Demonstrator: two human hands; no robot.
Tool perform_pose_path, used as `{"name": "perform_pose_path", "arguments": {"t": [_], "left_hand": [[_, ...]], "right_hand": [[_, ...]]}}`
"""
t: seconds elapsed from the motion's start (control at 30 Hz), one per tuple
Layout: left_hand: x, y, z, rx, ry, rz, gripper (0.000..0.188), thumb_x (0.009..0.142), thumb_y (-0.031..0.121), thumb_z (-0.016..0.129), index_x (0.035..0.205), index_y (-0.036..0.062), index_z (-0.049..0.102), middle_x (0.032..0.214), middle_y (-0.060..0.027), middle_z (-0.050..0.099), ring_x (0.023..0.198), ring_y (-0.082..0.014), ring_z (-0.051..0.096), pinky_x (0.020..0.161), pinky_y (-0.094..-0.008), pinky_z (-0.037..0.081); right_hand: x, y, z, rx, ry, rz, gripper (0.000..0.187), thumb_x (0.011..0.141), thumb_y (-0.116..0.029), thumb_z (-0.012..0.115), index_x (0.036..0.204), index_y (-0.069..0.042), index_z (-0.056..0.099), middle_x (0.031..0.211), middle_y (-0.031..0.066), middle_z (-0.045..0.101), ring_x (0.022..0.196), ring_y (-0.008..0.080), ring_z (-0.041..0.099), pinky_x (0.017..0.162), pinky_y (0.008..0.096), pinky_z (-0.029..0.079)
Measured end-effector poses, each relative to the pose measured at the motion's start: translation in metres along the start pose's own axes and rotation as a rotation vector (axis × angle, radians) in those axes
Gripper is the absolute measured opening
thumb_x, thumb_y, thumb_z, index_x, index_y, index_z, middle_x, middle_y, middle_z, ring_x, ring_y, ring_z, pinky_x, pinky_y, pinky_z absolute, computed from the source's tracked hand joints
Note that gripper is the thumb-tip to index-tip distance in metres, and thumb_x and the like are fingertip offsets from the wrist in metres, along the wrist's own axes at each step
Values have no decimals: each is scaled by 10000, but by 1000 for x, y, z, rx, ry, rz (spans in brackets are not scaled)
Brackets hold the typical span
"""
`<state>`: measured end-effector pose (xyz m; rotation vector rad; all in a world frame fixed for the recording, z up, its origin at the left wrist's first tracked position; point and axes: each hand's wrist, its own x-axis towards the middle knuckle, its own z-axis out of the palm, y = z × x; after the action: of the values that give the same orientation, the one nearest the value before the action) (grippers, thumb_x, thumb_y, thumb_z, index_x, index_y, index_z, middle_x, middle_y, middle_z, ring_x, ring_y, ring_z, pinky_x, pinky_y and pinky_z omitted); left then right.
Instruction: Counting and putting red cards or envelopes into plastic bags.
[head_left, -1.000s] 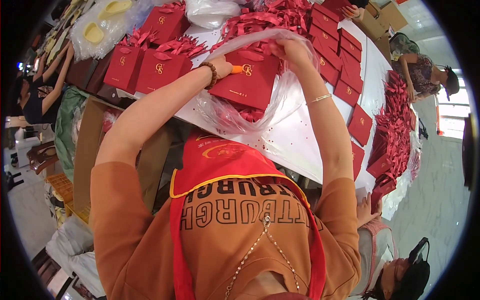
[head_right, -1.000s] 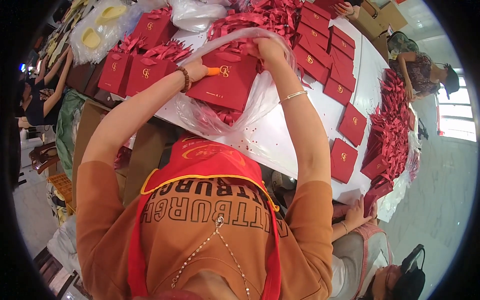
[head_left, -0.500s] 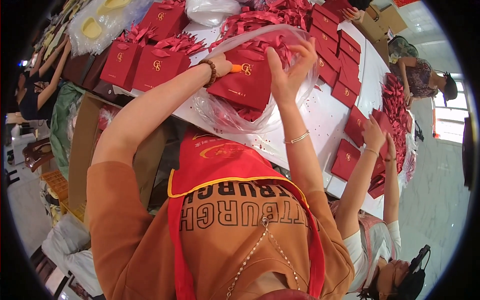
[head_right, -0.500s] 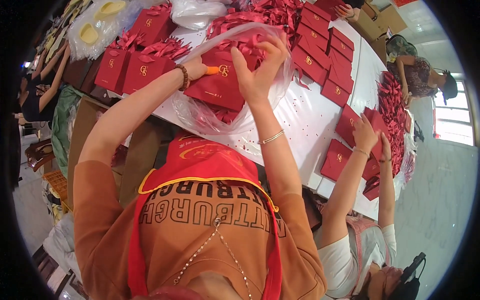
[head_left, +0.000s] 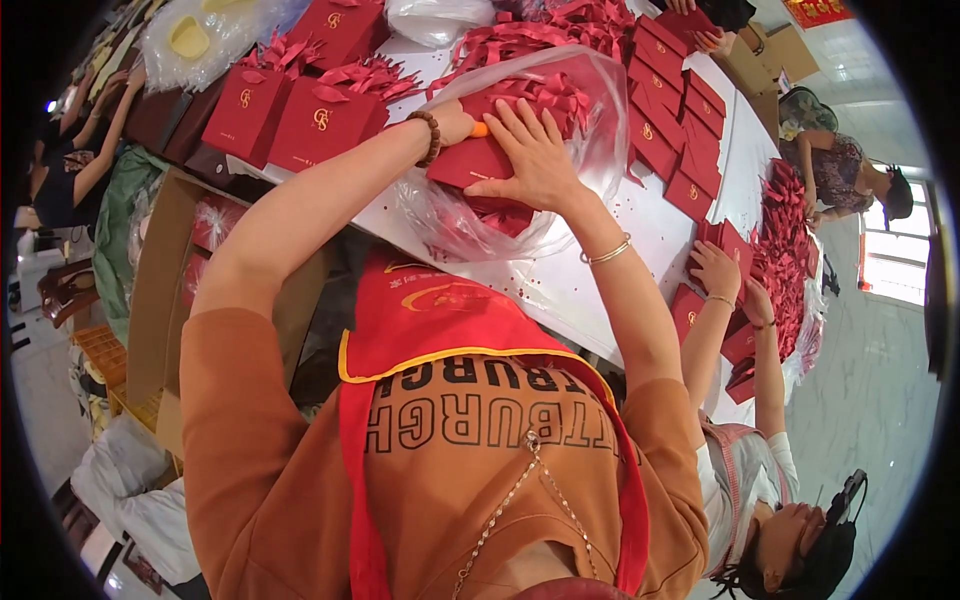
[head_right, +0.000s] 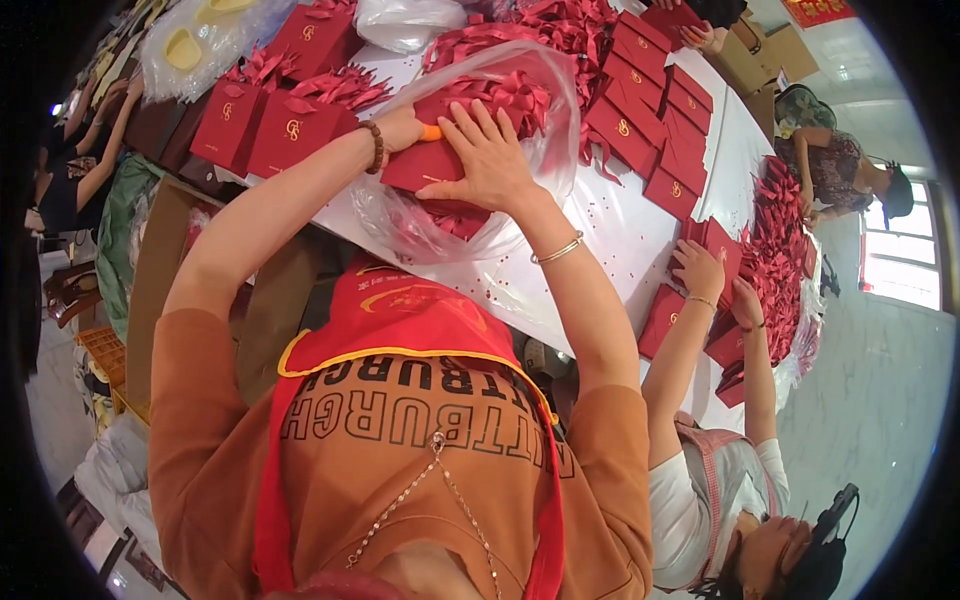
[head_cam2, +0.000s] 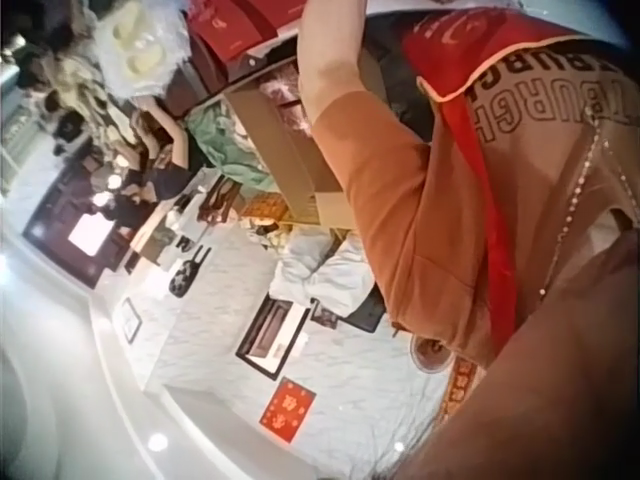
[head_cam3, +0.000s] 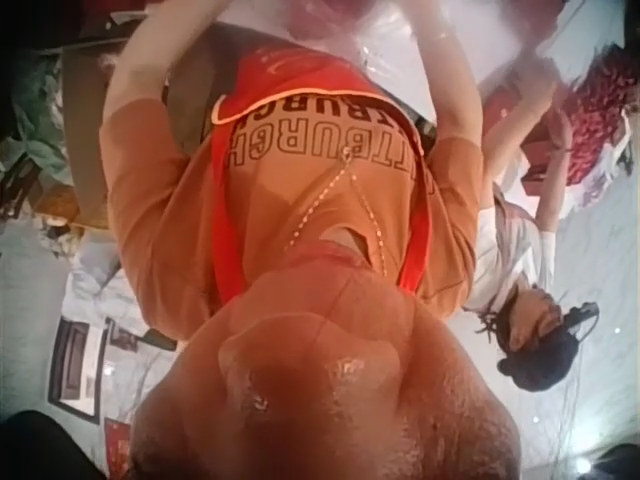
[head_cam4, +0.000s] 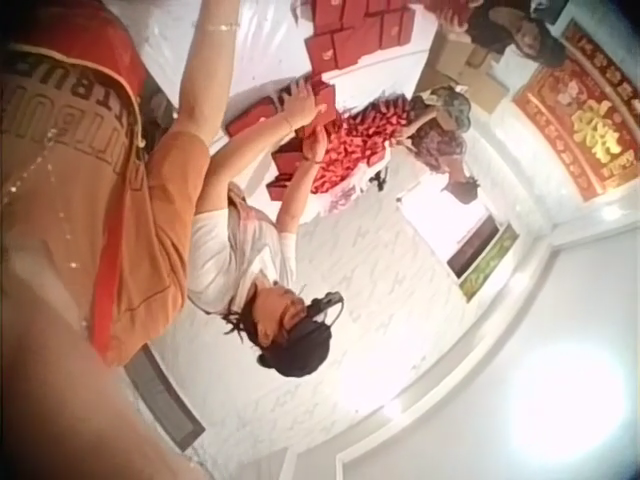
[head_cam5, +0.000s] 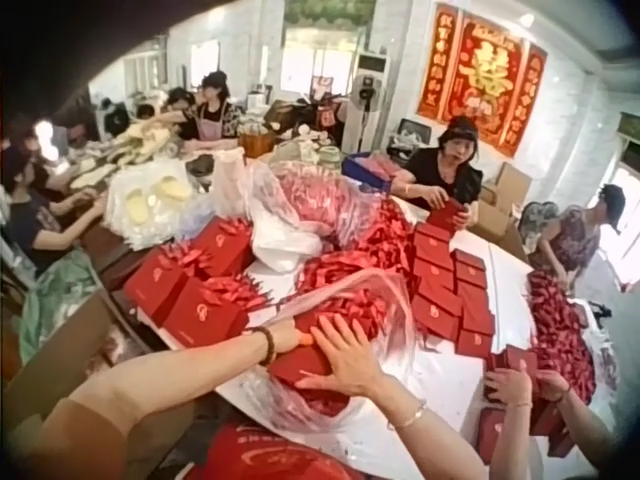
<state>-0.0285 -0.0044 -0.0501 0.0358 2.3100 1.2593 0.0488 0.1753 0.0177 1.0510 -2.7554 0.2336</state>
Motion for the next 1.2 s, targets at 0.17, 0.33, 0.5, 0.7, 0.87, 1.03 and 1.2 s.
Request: {"name": "perform_pose_path", "arguments": {"t": [0.17, 0.33, 0.5, 0.7, 0.87, 1.03, 1.2], "left_hand": [[-61, 20, -17, -434, -142, -21, 487, 825, 252, 583, 1246, 83, 406, 1160, -96, 522, 1013, -175, 543, 769, -303, 490], [-111, 29, -42, 251, -621, -138, 541, 836, 518, 447, 1091, 53, 552, 983, -86, 612, 828, -189, 572, 732, -341, 431], [-172, 60, -36, 756, -1054, 395, 391, 841, 360, 436, 977, 35, 605, 910, -132, 625, 881, -265, 582, 771, -366, 436], [-127, 99, -46, 237, -582, 571, 265, 751, 114, 521, 974, -18, 576, 940, -163, 607, 926, -281, 568, 818, -342, 429], [-67, 79, -25, 581, -37, 401, 256, 798, 176, 498, 952, -11, 583, 982, -191, 595, 905, -309, 570, 801, -357, 436], [-47, 47, -19, 600, 351, 323, 417, 785, 330, 567, 994, -31, 549, 906, -185, 618, 880, -276, 589, 762, -367, 454], [-56, 49, -17, -163, -45, -225, 501, 740, 465, 635, 1027, 58, 574, 901, -54, 638, 698, -137, 622, 601, -285, 496]], "right_hand": [[0, 3, 0, -2, -23, 12, 880, 651, -682, 546, 1322, -142, 367, 1383, 162, 288, 1298, 331, 219, 1054, 466, 150], [-3, 10, 7, 57, -44, 25, 904, 627, -728, 517, 1320, -164, 372, 1394, 160, 265, 1311, 330, 179, 1062, 474, 115], [-1, 6, 3, 50, -104, 60, 907, 632, -729, 511, 1332, -176, 349, 1413, 148, 223, 1323, 316, 139, 1068, 468, 88], [-5, 9, 8, -101, -132, 37, 921, 640, -757, 465, 1347, -185, 318, 1425, 123, 199, 1333, 273, 129, 1075, 445, 80], [-2, -11, -6, -97, -247, 169, 939, 604, -797, 444, 1353, -250, 299, 1440, 65, 184, 1345, 234, 99, 998, 617, 110], [-3, -10, -13, 86, -303, 237, 955, 580, -776, 509, 1351, -250, 304, 1452, 48, 163, 1349, 223, 89, 949, 620, 228], [-6, -3, -13, 201, -259, 252, 942, 576, -714, 591, 1333, -216, 332, 1444, 51, 179, 1347, 230, 94, 927, 645, 241]]}}
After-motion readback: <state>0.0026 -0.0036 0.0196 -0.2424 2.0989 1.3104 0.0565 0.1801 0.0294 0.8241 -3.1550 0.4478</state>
